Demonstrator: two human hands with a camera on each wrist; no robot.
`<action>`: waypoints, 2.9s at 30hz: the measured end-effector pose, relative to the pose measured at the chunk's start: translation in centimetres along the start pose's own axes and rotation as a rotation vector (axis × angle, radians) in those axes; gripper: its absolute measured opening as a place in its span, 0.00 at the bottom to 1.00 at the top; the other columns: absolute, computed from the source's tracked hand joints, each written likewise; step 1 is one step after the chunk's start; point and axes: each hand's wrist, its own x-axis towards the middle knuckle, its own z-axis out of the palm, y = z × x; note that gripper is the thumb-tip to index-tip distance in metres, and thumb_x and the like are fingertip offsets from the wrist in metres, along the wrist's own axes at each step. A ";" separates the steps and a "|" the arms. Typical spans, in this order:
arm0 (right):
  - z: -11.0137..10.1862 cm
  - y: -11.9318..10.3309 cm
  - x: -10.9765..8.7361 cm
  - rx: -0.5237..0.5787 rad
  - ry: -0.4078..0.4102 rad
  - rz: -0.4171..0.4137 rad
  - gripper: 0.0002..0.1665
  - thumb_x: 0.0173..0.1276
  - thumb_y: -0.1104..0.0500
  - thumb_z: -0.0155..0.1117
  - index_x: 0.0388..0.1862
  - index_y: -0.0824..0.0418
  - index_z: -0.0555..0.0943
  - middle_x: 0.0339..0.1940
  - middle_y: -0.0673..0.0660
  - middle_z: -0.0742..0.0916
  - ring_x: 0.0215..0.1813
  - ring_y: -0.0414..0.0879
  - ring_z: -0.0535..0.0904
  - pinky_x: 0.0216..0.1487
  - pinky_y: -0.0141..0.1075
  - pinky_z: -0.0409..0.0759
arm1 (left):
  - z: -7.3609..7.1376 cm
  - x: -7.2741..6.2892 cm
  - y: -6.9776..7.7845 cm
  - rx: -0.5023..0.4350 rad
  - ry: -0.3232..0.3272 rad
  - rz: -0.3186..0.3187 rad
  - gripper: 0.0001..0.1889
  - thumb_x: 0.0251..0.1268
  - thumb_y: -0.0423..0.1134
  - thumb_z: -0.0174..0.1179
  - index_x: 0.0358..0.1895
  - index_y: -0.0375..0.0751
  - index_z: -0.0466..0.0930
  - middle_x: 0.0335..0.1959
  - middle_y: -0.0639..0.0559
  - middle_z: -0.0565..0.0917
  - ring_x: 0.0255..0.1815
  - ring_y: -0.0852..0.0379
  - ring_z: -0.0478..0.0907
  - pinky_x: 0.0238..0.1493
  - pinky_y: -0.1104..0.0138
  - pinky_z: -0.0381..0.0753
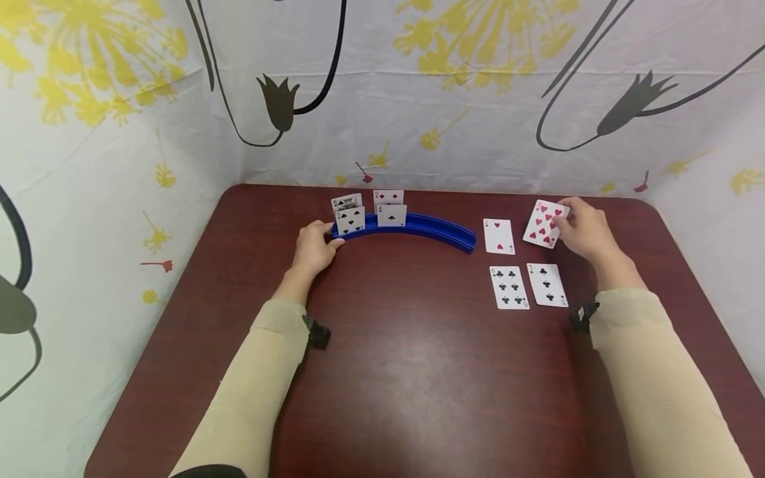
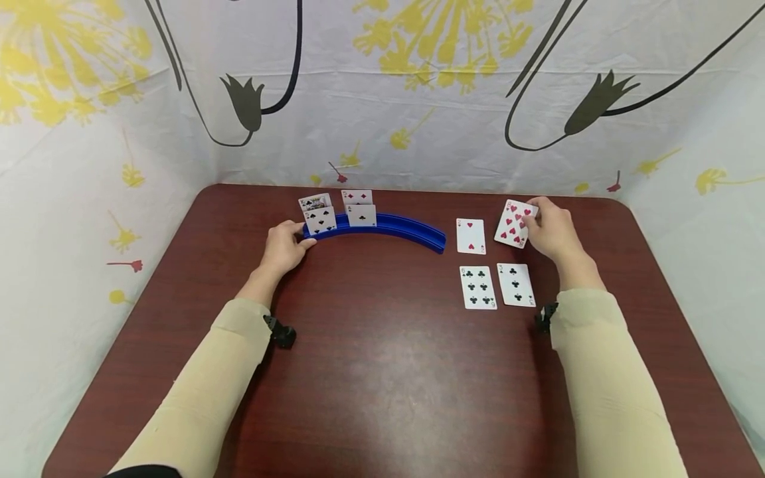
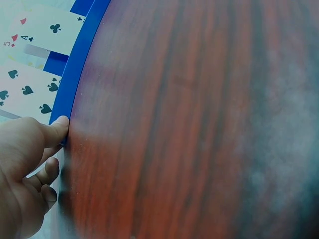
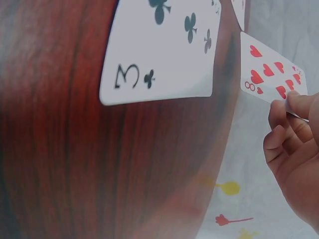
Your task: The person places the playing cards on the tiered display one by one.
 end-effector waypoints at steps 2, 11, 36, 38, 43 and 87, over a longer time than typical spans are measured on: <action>-0.1 -0.3 -0.1 0.005 0.011 -0.008 0.22 0.79 0.60 0.51 0.64 0.74 0.70 0.42 0.75 0.81 0.42 0.66 0.79 0.40 0.56 0.76 | 0.0 0.0 0.0 0.001 0.002 0.005 0.24 0.70 0.40 0.66 0.65 0.34 0.79 0.56 0.39 0.82 0.60 0.41 0.78 0.65 0.52 0.75; -0.8 -1.6 -0.1 0.041 0.071 -0.043 0.20 0.78 0.62 0.53 0.59 0.77 0.72 0.47 0.80 0.82 0.50 0.71 0.81 0.48 0.59 0.77 | 0.0 0.0 0.0 0.008 0.011 0.017 0.23 0.69 0.39 0.67 0.64 0.34 0.80 0.54 0.39 0.83 0.58 0.42 0.79 0.64 0.52 0.75; -1.8 -4.3 0.3 0.020 0.153 -0.124 0.18 0.76 0.60 0.60 0.55 0.74 0.79 0.35 0.72 0.85 0.32 0.57 0.76 0.35 0.42 0.69 | 0.0 0.1 -0.1 0.007 0.005 -0.004 0.25 0.70 0.41 0.66 0.66 0.33 0.78 0.56 0.39 0.82 0.58 0.42 0.78 0.64 0.52 0.75; -1.8 -4.6 0.3 0.017 0.157 -0.132 0.18 0.76 0.60 0.60 0.55 0.74 0.80 0.34 0.72 0.85 0.31 0.55 0.76 0.34 0.41 0.69 | 0.0 0.1 -0.1 0.006 0.002 -0.005 0.25 0.70 0.41 0.66 0.66 0.34 0.78 0.56 0.39 0.82 0.58 0.42 0.78 0.64 0.52 0.75; -1.8 -5.4 0.4 0.022 0.172 -0.161 0.18 0.75 0.60 0.61 0.55 0.74 0.80 0.29 0.68 0.84 0.25 0.41 0.71 0.34 0.42 0.67 | 0.0 0.1 0.0 0.008 0.000 0.005 0.24 0.70 0.40 0.66 0.66 0.34 0.79 0.55 0.39 0.82 0.58 0.43 0.79 0.63 0.52 0.76; 1.6 -11.9 1.3 0.121 0.254 -0.333 0.12 0.72 0.65 0.65 0.50 0.71 0.85 0.28 0.64 0.85 0.27 0.40 0.73 0.32 0.28 0.68 | 0.0 0.1 -0.2 0.003 0.000 0.006 0.23 0.70 0.40 0.67 0.65 0.35 0.80 0.55 0.40 0.82 0.59 0.41 0.78 0.64 0.51 0.75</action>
